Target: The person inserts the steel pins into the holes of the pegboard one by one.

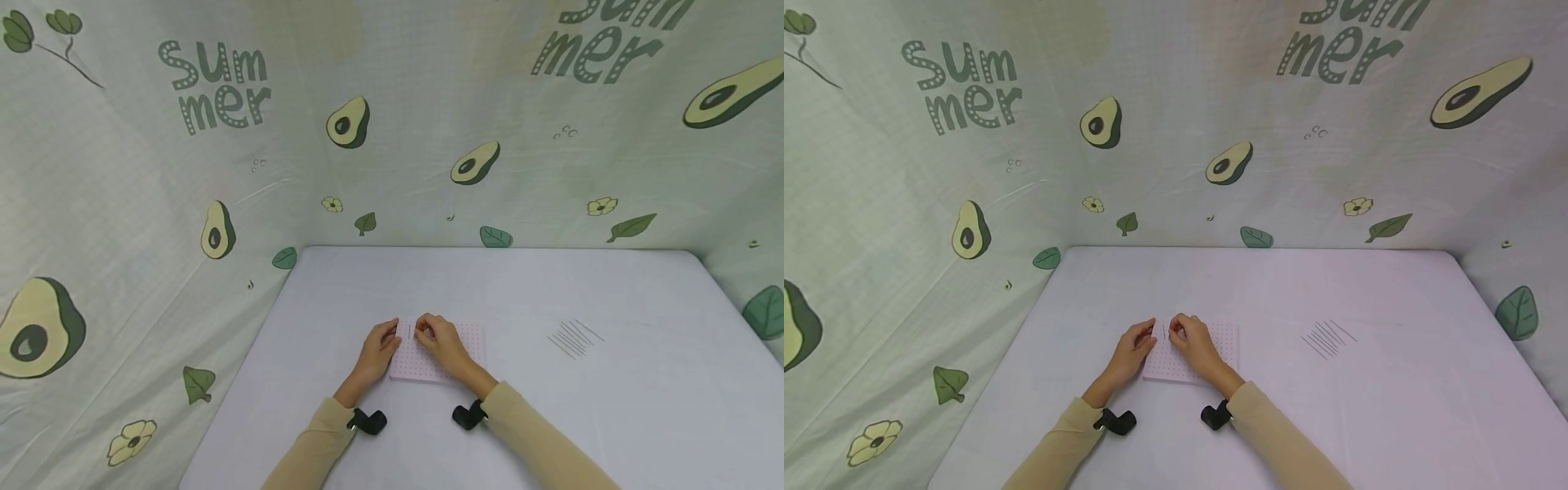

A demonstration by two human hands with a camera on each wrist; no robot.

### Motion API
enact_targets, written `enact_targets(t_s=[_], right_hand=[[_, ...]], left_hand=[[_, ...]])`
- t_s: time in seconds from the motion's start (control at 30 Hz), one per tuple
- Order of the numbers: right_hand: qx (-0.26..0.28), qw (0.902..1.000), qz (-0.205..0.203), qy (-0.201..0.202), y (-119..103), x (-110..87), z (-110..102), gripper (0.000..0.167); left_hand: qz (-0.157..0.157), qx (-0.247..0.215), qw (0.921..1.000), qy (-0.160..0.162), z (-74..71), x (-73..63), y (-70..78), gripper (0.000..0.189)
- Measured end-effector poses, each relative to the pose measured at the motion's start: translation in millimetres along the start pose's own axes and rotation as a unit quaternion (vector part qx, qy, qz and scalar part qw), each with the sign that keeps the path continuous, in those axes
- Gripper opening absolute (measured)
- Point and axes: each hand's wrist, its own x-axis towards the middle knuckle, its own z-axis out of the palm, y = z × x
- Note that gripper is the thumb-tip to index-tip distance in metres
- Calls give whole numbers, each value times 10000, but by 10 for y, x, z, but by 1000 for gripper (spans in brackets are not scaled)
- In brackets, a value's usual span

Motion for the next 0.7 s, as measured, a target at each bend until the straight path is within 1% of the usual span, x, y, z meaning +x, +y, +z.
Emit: enact_targets(t_s=[0.2,0.33,0.5,0.7], right_hand=[[-75,10000,23,28,6,-7,4,6],[-109,9999,32,2,13,-5,3,8],[-82,9999,104,-59,24,2,1,4],[157,9995,270,-66,24,-2,-39,5]], left_hand=[[-7,58,10000,-32,3,4,12,43],[29,-30,10000,-12,9,10,-6,43],[99,-32,9999,19,9,15,-27,43],[-29,-28,10000,22,-6,3,9,43]])
